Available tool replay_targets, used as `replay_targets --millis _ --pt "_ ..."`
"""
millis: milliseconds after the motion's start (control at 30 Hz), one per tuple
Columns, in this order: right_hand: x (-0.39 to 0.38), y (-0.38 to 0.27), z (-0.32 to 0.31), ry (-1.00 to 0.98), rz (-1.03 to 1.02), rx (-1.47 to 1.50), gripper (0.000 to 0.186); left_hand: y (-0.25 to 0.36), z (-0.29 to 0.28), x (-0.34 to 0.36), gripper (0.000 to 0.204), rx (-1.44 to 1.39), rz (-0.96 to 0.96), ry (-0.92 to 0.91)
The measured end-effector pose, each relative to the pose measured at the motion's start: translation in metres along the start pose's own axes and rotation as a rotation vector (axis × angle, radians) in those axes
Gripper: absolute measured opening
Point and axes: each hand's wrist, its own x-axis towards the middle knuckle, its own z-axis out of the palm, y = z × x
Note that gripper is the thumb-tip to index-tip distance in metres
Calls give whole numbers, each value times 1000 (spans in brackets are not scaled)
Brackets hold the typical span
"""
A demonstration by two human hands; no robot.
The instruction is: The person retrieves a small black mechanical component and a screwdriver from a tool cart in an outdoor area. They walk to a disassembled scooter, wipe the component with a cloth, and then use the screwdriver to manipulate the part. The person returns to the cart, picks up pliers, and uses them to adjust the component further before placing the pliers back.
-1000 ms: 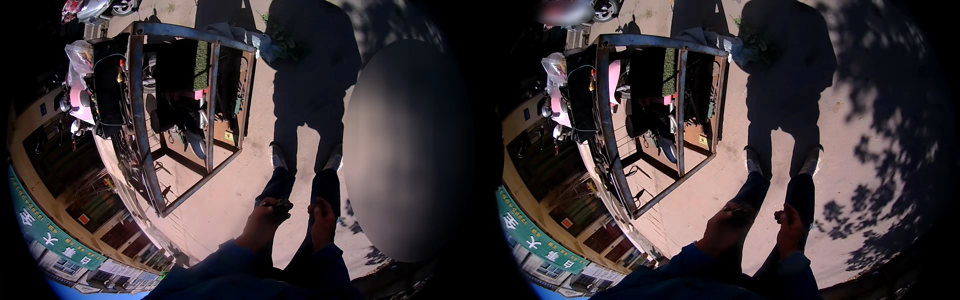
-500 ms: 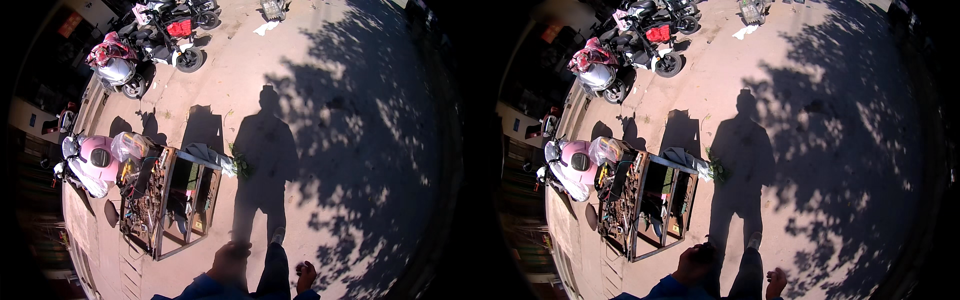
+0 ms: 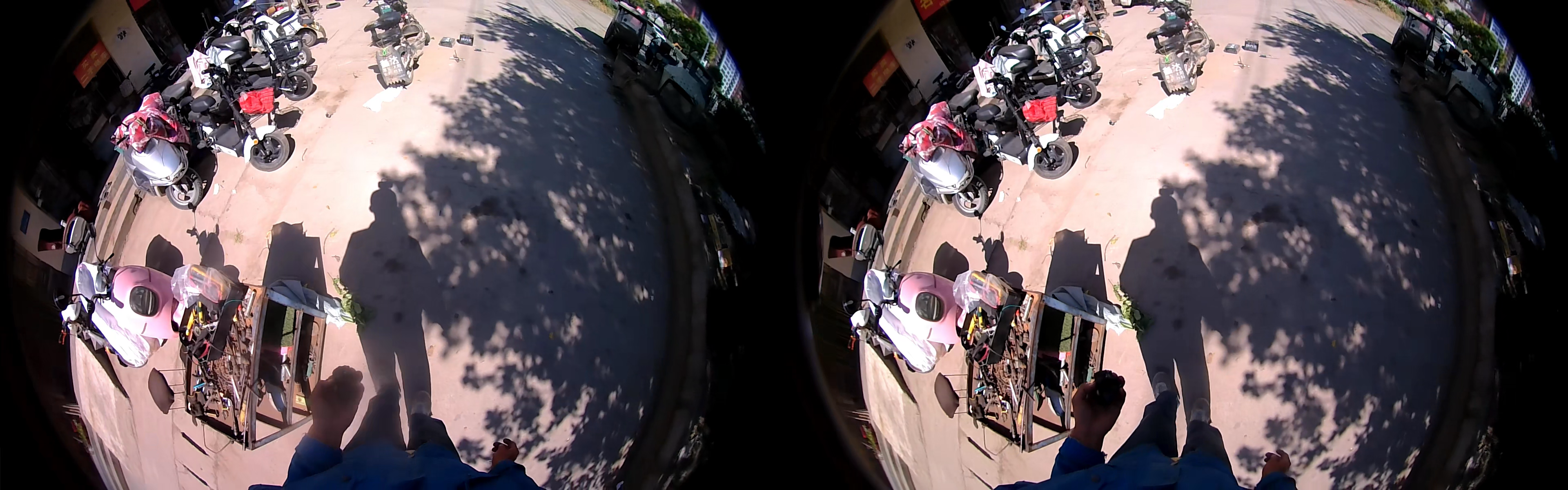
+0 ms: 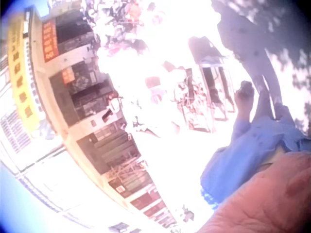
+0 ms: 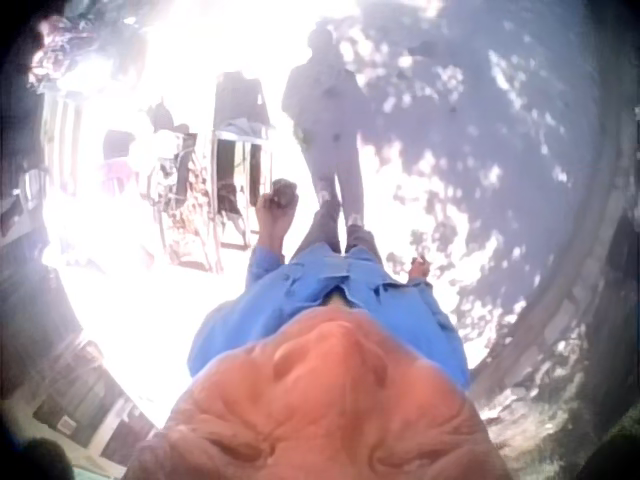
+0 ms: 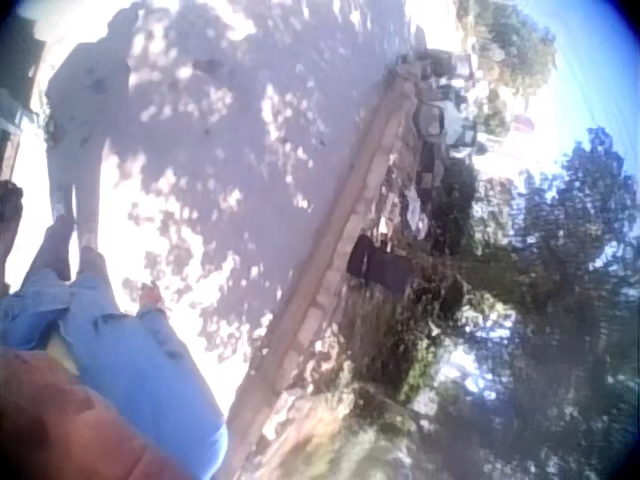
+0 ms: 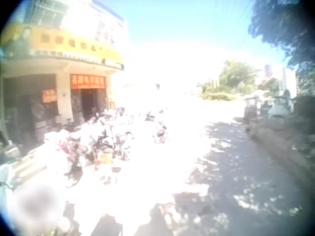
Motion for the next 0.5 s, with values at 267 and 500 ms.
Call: replay_targets --millis 267,500 --pt "-18 -34 47 -5 -143 -11 35 68 -3 36 38 -476 1 -179" --pt "-21 -12 62 76 77 155 40 137 16 96 34 -522 -13 -70"
